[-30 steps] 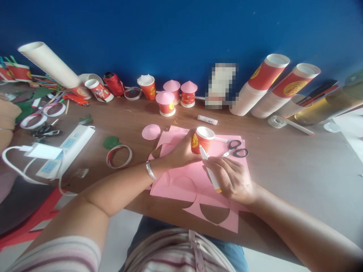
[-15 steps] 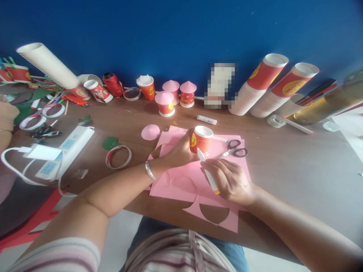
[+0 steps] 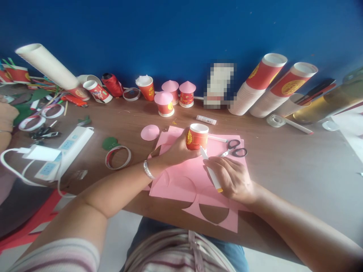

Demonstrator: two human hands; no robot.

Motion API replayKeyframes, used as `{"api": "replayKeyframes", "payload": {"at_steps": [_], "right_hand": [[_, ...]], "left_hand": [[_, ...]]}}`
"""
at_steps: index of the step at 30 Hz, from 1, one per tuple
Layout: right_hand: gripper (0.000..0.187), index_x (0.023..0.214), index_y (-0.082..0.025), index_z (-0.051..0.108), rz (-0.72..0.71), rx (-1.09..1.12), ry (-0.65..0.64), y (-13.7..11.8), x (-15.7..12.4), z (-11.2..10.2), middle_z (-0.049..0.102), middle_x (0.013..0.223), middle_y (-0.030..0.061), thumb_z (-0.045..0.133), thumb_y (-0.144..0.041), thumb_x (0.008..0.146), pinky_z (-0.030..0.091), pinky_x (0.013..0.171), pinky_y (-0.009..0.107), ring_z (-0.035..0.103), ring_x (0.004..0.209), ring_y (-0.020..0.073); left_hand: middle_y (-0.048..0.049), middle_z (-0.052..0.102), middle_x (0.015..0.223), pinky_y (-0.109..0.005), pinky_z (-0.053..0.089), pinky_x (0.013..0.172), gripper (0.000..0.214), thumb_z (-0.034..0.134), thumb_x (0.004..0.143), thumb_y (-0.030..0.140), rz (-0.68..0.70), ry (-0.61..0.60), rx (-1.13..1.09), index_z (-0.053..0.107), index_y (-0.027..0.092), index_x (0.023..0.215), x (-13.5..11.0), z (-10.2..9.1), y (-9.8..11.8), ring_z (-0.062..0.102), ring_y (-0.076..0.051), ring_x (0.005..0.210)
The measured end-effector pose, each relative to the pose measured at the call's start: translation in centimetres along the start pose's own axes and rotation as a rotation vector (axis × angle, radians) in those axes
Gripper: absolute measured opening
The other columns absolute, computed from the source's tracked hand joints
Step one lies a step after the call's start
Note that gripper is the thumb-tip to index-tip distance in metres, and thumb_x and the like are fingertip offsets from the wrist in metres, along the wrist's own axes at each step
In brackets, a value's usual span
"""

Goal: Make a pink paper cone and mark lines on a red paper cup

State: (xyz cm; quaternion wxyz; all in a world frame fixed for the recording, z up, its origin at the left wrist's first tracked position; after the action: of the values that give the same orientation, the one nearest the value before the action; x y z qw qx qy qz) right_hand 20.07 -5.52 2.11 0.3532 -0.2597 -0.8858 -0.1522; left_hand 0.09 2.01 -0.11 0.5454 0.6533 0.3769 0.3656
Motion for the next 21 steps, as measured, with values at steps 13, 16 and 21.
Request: {"api": "replayKeyframes", "payload": {"at_steps": [13, 16, 21], "right_hand": [[0.030, 0.128, -0.007, 0.057, 0.045, 0.021, -0.022, 0.62, -0.40, -0.22, 0.075, 0.093, 0.0142, 0.042, -0.013, 0.103, 0.058, 0.062, 0.033, 0.071, 0.076, 0.0228], [0.027, 0.123, -0.006, 0.058, 0.051, 0.014, -0.029, 0.66, -0.34, -0.28, 0.075, 0.092, 0.0141, 0.041, -0.011, 0.103, 0.057, 0.062, 0.032, 0.071, 0.074, 0.0219], [0.025, 0.122, -0.008, 0.058, 0.051, -0.025, -0.030, 0.73, -0.22, -0.36, 0.075, 0.088, 0.0115, 0.040, -0.013, 0.105, 0.055, 0.060, 0.032, 0.069, 0.070, 0.0203]], "left_hand": [[-0.0037, 0.064, 0.094, -0.030, 0.050, 0.076, 0.029, 0.078, 0.083, 0.025, -0.045, -0.023, -0.074, 0.058, 0.019, 0.102, 0.07, 0.04, 0.98, 0.058, -0.017, 0.086], [-0.0048, 0.066, 0.097, -0.031, 0.052, 0.078, 0.032, 0.080, 0.084, 0.029, -0.051, -0.036, -0.103, 0.058, 0.018, 0.105, 0.05, 0.02, 0.87, 0.061, -0.017, 0.088], [-0.0047, 0.066, 0.098, -0.032, 0.052, 0.079, 0.035, 0.082, 0.084, 0.032, -0.066, -0.041, -0.117, 0.059, 0.019, 0.107, -0.01, -0.12, 0.85, 0.061, -0.017, 0.089]]}}
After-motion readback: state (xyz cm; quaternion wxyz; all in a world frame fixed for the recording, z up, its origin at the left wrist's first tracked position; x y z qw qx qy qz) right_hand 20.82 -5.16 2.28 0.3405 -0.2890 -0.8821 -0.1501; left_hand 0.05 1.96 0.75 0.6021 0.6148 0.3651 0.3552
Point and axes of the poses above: each hand's wrist, its own x-axis towards the middle knuckle, its own z-axis out of the palm, y = z × x, the point moved 1 cm from there along x, towards the middle knuckle
